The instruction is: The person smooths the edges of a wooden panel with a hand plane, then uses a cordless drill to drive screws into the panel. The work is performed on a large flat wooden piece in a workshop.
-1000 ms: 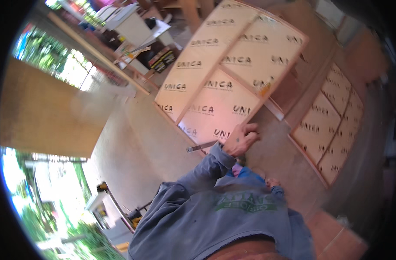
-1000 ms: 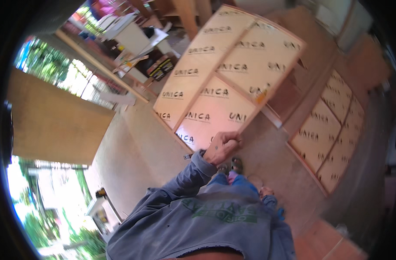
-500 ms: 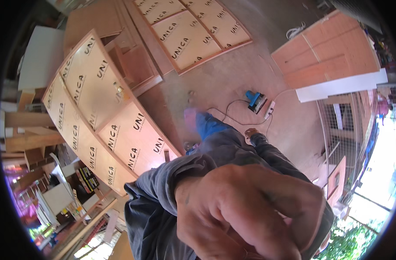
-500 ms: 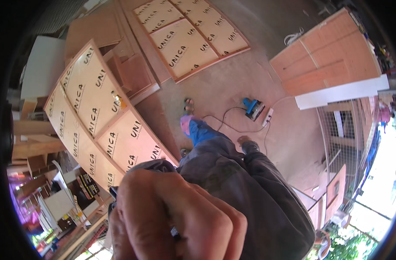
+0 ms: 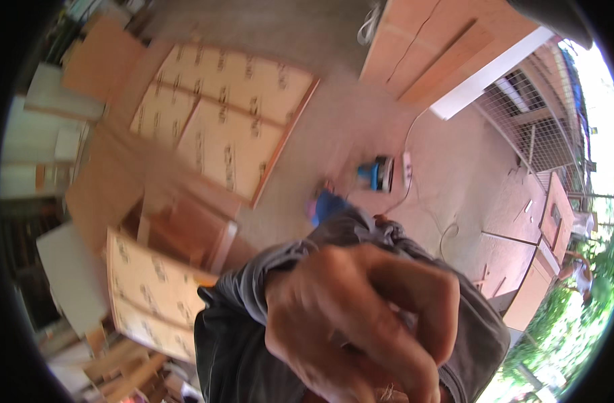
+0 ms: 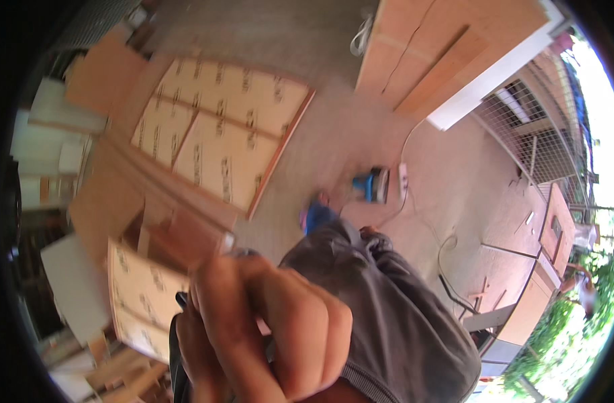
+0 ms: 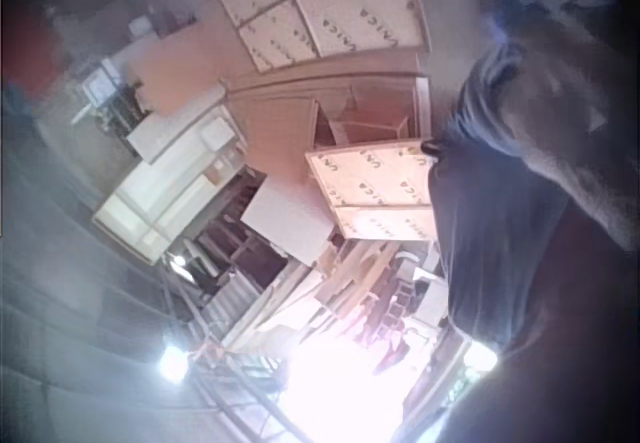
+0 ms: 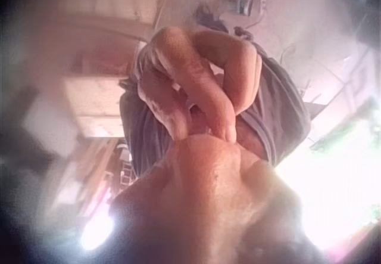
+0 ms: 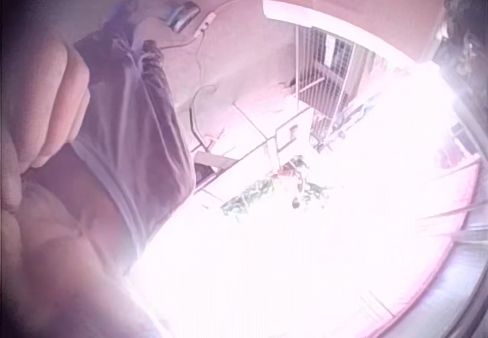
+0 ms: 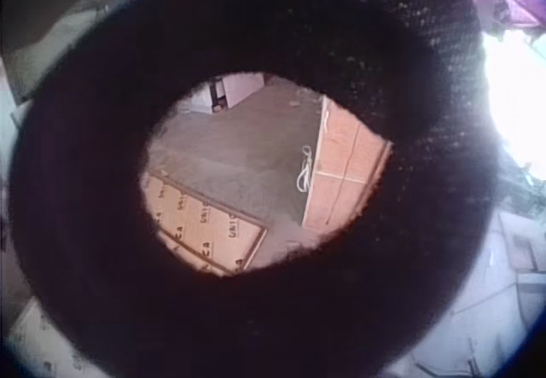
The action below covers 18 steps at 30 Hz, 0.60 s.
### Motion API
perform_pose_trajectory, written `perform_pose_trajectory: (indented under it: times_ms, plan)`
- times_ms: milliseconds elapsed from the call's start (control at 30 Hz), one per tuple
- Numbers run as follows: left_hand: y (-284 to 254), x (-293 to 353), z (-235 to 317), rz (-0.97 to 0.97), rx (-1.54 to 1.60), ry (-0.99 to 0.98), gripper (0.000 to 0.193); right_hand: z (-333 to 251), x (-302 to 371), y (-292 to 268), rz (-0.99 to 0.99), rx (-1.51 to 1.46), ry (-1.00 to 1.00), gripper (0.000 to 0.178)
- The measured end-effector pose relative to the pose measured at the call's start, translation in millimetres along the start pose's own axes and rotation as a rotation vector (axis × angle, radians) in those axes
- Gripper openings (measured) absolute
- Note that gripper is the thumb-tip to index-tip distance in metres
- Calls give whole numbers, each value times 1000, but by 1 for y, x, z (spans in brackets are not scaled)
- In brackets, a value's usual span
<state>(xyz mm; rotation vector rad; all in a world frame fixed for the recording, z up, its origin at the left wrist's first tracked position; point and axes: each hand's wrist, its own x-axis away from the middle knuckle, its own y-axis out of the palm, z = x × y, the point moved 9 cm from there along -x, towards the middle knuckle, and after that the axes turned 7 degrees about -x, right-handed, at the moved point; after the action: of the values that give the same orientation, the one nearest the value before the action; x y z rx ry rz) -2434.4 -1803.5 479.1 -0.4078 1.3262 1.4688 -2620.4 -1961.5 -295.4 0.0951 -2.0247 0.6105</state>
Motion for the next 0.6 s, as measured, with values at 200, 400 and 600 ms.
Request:
perform_pose_trajectory:
  times_ms: [200,400,600]
  plan:
    - [-60,-129,-74,-171,412,-307,36,-33,-33,-160,224,-478,46,39]
    - [-101,-199,-123,1,466,-458,34,-49,-83,-249,305,-1012,165,35]
    - [-200,-301,-165,-311,-126,-93,27,-70,-169,-307,314,-1409,260,31]
